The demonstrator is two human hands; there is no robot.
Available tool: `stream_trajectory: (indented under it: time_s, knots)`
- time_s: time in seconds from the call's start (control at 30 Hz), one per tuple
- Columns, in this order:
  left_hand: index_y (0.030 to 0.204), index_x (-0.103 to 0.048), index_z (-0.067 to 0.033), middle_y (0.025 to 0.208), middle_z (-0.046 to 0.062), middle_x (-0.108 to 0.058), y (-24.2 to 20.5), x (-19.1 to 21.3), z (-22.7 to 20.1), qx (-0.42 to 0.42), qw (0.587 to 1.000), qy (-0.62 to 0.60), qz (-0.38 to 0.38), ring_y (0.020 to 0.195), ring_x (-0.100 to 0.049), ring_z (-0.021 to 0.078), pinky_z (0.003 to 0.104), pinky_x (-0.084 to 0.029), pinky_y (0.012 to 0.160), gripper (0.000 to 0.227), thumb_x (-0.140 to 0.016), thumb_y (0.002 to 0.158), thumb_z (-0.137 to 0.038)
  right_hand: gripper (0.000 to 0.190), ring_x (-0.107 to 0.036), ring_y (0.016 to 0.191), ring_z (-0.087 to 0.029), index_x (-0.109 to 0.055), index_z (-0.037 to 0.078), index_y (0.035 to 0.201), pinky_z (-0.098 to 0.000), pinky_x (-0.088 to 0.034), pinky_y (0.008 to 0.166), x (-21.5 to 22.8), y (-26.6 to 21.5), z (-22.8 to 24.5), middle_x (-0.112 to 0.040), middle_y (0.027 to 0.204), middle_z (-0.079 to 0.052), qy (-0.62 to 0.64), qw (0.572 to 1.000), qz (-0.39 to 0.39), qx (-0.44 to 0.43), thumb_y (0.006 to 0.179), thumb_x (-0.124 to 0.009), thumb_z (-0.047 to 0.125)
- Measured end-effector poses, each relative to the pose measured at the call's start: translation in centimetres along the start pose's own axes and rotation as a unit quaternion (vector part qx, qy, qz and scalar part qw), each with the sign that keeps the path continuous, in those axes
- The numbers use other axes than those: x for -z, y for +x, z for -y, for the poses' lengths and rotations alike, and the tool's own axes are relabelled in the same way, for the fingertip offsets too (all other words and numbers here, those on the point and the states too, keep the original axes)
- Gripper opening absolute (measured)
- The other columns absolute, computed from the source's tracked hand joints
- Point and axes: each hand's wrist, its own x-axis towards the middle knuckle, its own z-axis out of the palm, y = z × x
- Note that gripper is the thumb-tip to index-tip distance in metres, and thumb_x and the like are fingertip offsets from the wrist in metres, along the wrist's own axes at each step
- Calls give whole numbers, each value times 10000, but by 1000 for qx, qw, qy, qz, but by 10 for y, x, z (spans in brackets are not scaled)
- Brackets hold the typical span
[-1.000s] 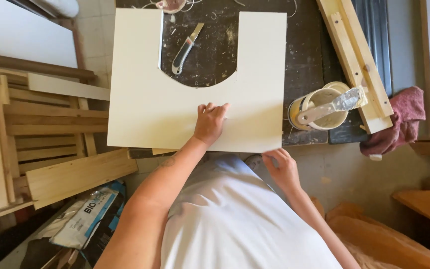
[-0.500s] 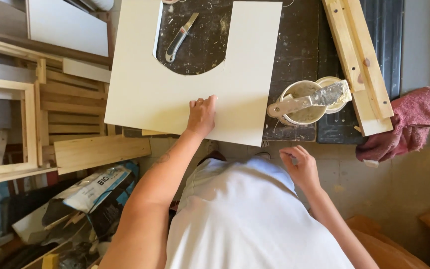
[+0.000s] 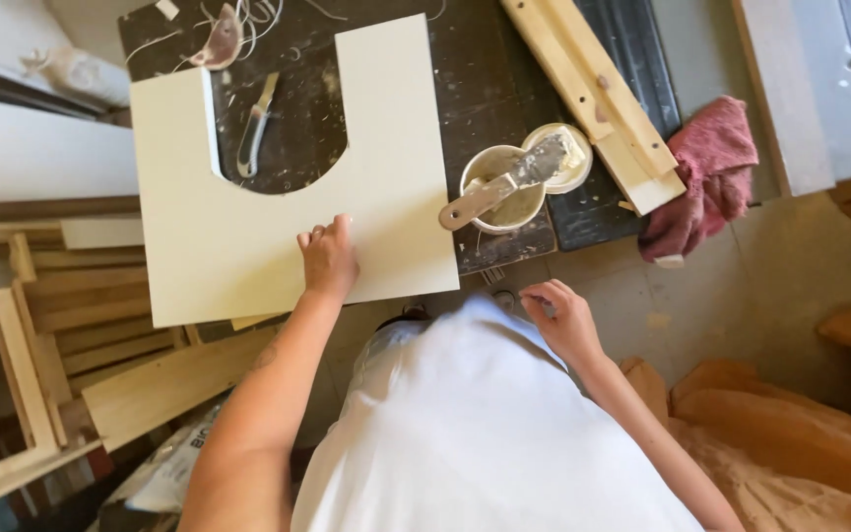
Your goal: Applying and smoothing wood filler on the edges of a U-shaped wooden board using a putty knife
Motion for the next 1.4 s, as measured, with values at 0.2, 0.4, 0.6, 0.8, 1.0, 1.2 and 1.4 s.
stream_trajectory:
  time_s: [0.2,0.4,0.6,0.8,1.0,1.2,1.4]
  knots:
    - [1149,-520,-109,946,132,-736,4,13,-6,-8,997,-17,73,964,-699,359,509,-408,911,373,-639,838,59,112,-763,944,-296,-790,96,1059,-397,-604,935,-15,-1,5,-751,943,-128,11,999,-18,-27,961,-754,138]
    - [1187,-529,-127,1077,148,-747,8,31,2,-6,996,-27,81,1106,-669,377,534,-425,949,416,-760,849,-48,117,-763,944,-311,-787,101,1062,-404,-616,919,-34,12,21,-748,945,-130,9,1000,-8,5,960,-745,139]
    - [1167,-510,-129,1024,138,-776,2,14,14,-37,996,-5,79,1086,-682,349,514,-421,957,424,-795,863,-50,119,-761,961,-320,-786,77,1077,-419,-606,938,-47,19,44,-748,964,-147,7,1000,12,0,983,-725,117]
    - [1104,-498,-108,921,162,-738,0,13,8,-59,995,-26,81,985,-689,370,508,-409,895,314,-642,855,16,125,-764,943,-323,-787,69,1080,-422,-608,930,-59,21,46,-748,958,-152,1,1000,29,0,971,-738,109]
    - [1105,-499,-111,967,156,-704,0,12,7,-41,996,-60,46,1034,-655,386,519,-431,892,325,-649,839,-1,127,-763,949,-328,-787,75,1085,-426,-611,921,-64,23,47,-743,961,-141,-17,999,44,11,979,-735,120]
    - [1073,-516,-106,913,160,-716,3,13,2,-61,997,-38,16,999,-668,370,509,-431,896,230,-597,897,18,158,-761,991,-350,-795,58,1120,-433,-602,938,-68,24,52,-759,1015,-171,-17,999,49,-1,992,-733,127]
    - [1031,-522,-106,848,150,-701,0,-2,0,-74,997,-23,11,911,-682,361,492,-422,857,194,-590,897,16,169,-760,1006,-362,-798,45,1130,-447,-602,940,-71,24,64,-765,1028,-186,-16,998,54,-4,1000,-734,132]
